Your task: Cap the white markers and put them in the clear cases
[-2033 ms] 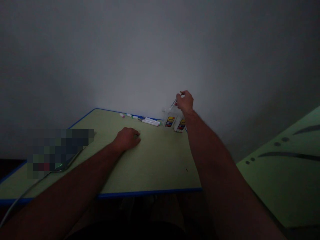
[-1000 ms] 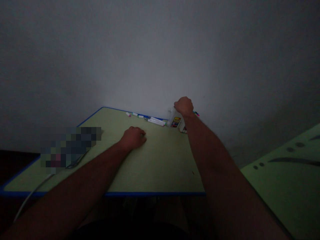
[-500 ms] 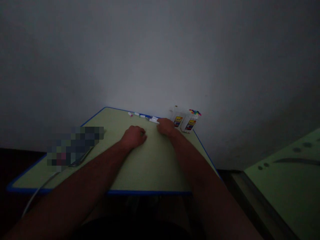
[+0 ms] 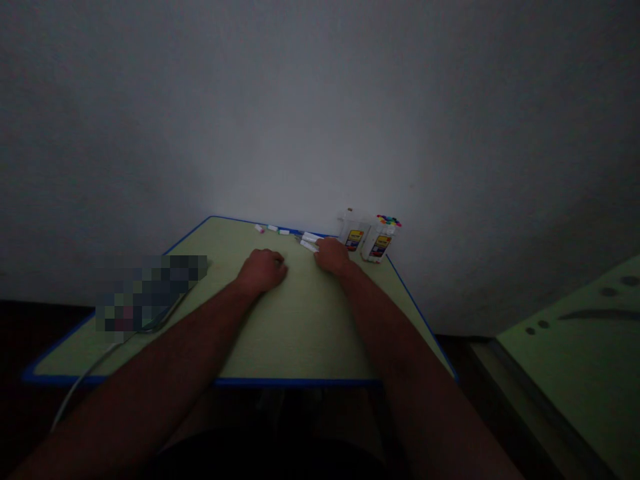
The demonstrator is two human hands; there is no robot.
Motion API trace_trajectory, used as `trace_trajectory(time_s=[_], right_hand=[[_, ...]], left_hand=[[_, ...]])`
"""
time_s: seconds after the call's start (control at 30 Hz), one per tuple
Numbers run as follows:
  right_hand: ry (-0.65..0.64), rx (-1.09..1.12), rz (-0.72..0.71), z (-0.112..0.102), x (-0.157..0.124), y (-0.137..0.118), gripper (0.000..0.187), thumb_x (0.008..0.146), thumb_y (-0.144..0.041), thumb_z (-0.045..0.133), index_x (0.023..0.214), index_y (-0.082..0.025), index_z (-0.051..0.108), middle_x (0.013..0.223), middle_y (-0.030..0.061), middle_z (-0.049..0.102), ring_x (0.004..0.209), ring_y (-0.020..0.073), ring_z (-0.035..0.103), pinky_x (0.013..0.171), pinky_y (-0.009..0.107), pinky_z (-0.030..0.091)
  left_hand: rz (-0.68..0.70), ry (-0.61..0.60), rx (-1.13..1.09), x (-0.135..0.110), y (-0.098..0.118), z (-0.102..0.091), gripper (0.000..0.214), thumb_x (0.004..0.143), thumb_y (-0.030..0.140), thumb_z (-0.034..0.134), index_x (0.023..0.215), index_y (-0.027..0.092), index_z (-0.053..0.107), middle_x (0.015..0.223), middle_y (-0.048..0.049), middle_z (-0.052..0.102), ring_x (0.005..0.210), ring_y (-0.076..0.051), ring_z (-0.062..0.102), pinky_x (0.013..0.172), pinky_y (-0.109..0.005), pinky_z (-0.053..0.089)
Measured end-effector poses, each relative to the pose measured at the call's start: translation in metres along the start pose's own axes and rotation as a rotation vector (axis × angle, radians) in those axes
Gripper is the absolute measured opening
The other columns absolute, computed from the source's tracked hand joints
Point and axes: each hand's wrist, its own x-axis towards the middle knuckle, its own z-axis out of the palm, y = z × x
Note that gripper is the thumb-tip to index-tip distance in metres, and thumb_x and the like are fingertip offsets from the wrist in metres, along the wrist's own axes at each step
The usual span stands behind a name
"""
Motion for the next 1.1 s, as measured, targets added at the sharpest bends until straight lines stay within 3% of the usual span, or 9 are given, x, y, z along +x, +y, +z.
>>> trace_trajectory(time_s=[0.37, 0.67, 0.77, 0.93, 1.0, 1.1], right_hand=[[-0.054, 0.341, 0.037, -0.005, -0.033, 0.014, 0.028, 0.086, -0.018, 0.059, 0.102, -0.014, 0.082, 0.098, 0.0119, 0.078, 0.091, 0.0202, 0.071, 0.077, 0.025, 0.048], [-0.012, 0.765, 0.135, -0.003, -0.042, 0.023, 0.024, 0.085, -0.02, 0.061, 0.097, -0.013, 0.08, 0.078, 0.0016, 0.073, 0.069, 0.0135, 0.065, 0.062, 0.02, 0.045], [-0.036, 0.939, 0.213, 0.003, -0.039, 0.025, 0.024, 0.084, -0.02, 0.062, 0.1, -0.013, 0.079, 0.08, 0.0015, 0.072, 0.064, 0.0124, 0.063, 0.058, 0.02, 0.047], [-0.014, 1.055, 0.24, 0.006, -0.037, 0.026, 0.015, 0.081, -0.02, 0.065, 0.089, -0.016, 0.076, 0.078, 0.0008, 0.07, 0.063, 0.0121, 0.061, 0.058, 0.02, 0.049], [-0.005, 1.093, 0.227, 0.005, -0.037, 0.025, 0.012, 0.08, -0.019, 0.065, 0.086, -0.016, 0.075, 0.076, 0.0011, 0.069, 0.061, 0.0118, 0.06, 0.057, 0.021, 0.049], [0.007, 1.102, 0.203, 0.004, -0.038, 0.024, 0.009, 0.079, -0.018, 0.065, 0.082, -0.016, 0.074, 0.074, 0.0015, 0.068, 0.059, 0.0117, 0.059, 0.057, 0.022, 0.048]], left_hand=[[-0.085, 0.001, 0.017, 0.008, -0.006, 0.0, 0.045, 0.089, 0.035, 0.053, 0.121, 0.014, 0.076, 0.124, -0.0139, 0.074, 0.117, -0.031, 0.067, 0.103, -0.036, 0.049], [-0.199, 0.021, 0.175, 0.04, -0.019, -0.002, 0.053, 0.087, 0.021, 0.049, 0.137, 0.007, 0.061, 0.136, -0.022, 0.063, 0.122, -0.031, 0.061, 0.104, -0.037, 0.047], [-0.201, 0.026, 0.205, 0.051, -0.026, -0.001, 0.061, 0.086, 0.022, 0.051, 0.145, 0.008, 0.052, 0.149, -0.0209, 0.053, 0.133, -0.034, 0.052, 0.107, -0.042, 0.046], [-0.211, -0.038, 0.167, 0.072, -0.037, 0.001, 0.075, 0.088, 0.027, 0.05, 0.159, 0.013, 0.033, 0.17, -0.0175, 0.024, 0.15, -0.04, 0.03, 0.112, -0.057, 0.04], [-0.206, -0.071, 0.134, 0.08, -0.041, 0.002, 0.073, 0.086, 0.03, 0.053, 0.156, 0.015, 0.04, 0.167, -0.0198, 0.029, 0.148, -0.042, 0.034, 0.112, -0.059, 0.039], [-0.206, -0.066, 0.05, 0.087, -0.044, 0.003, 0.055, 0.081, 0.032, 0.061, 0.132, 0.013, 0.065, 0.144, -0.0254, 0.056, 0.131, -0.043, 0.055, 0.108, -0.055, 0.044]])
